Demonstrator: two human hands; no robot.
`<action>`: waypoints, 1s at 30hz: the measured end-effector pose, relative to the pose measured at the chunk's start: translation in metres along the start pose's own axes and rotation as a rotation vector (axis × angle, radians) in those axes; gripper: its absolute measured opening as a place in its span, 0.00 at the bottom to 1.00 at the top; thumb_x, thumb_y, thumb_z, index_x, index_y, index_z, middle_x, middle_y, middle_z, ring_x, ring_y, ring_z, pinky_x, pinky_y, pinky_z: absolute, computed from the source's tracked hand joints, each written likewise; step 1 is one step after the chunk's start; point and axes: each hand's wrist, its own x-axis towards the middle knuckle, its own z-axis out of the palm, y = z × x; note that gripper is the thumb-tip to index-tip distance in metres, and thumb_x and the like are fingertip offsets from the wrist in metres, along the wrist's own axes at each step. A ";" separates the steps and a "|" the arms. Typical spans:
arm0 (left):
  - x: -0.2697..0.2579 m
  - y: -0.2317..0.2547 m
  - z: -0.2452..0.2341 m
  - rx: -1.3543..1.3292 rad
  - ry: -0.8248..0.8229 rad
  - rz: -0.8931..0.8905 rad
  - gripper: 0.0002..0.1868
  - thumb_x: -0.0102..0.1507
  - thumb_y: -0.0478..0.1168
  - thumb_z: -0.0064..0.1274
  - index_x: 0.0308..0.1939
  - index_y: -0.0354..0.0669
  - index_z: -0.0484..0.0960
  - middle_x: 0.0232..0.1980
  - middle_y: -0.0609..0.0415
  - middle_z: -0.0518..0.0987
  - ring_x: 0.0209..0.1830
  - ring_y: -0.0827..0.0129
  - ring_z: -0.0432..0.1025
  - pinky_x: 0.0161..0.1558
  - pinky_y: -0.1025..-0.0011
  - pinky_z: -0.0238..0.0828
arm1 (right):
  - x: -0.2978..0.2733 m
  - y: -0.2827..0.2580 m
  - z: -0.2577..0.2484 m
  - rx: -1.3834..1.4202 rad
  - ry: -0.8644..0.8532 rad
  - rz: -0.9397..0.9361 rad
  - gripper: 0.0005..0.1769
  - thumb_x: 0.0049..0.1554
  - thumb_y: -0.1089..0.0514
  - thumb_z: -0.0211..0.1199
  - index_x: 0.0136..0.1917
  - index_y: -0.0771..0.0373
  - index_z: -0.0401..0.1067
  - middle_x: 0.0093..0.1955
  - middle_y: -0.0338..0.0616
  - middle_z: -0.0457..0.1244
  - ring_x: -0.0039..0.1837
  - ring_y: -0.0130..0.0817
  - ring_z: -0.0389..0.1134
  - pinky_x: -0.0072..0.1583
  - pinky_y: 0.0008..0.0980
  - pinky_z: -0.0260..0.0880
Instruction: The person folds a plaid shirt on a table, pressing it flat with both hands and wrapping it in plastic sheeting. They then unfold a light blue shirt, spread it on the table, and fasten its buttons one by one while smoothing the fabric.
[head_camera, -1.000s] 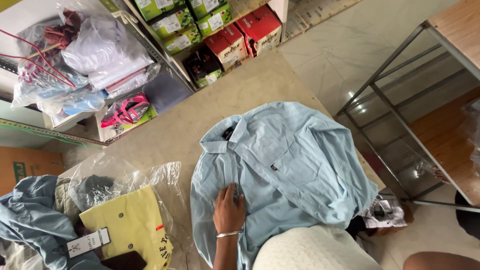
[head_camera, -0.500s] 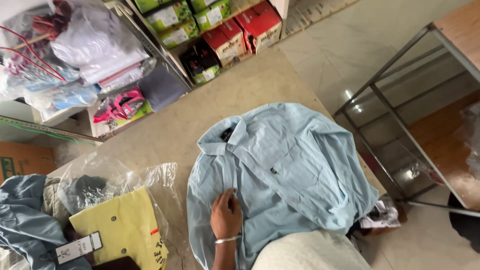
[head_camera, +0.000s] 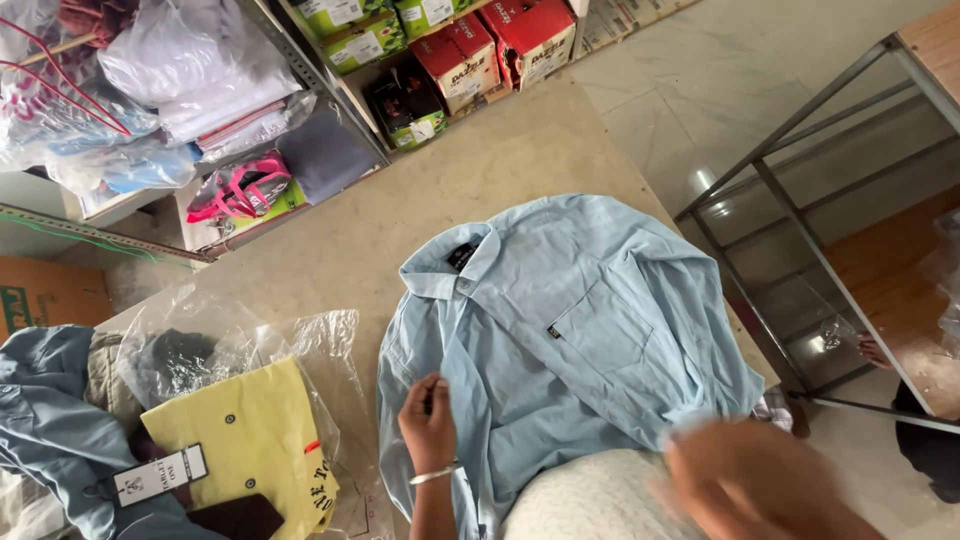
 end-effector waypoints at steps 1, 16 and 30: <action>-0.011 0.021 0.011 0.242 -0.039 0.223 0.09 0.67 0.35 0.55 0.47 0.35 0.85 0.38 0.58 0.81 0.35 0.77 0.72 0.39 0.79 0.68 | 0.037 0.032 -0.007 0.013 0.003 0.000 0.11 0.57 0.61 0.64 0.53 0.66 0.79 0.39 0.43 0.76 0.33 0.28 0.73 0.36 0.32 0.72; -0.044 0.067 0.066 1.115 -0.121 0.487 0.11 0.64 0.46 0.53 0.46 0.54 0.88 0.41 0.55 0.86 0.38 0.52 0.80 0.39 0.57 0.76 | 0.130 0.204 0.094 -0.550 0.052 0.106 0.15 0.52 0.49 0.71 0.48 0.60 0.77 0.40 0.39 0.70 0.43 0.39 0.73 0.43 0.38 0.72; -0.028 0.056 0.075 1.245 -0.103 0.339 0.14 0.62 0.52 0.54 0.46 0.56 0.87 0.40 0.52 0.86 0.39 0.51 0.80 0.40 0.55 0.76 | 0.137 0.214 0.098 -0.536 0.089 0.212 0.07 0.55 0.53 0.65 0.44 0.57 0.77 0.40 0.39 0.70 0.42 0.40 0.72 0.44 0.39 0.72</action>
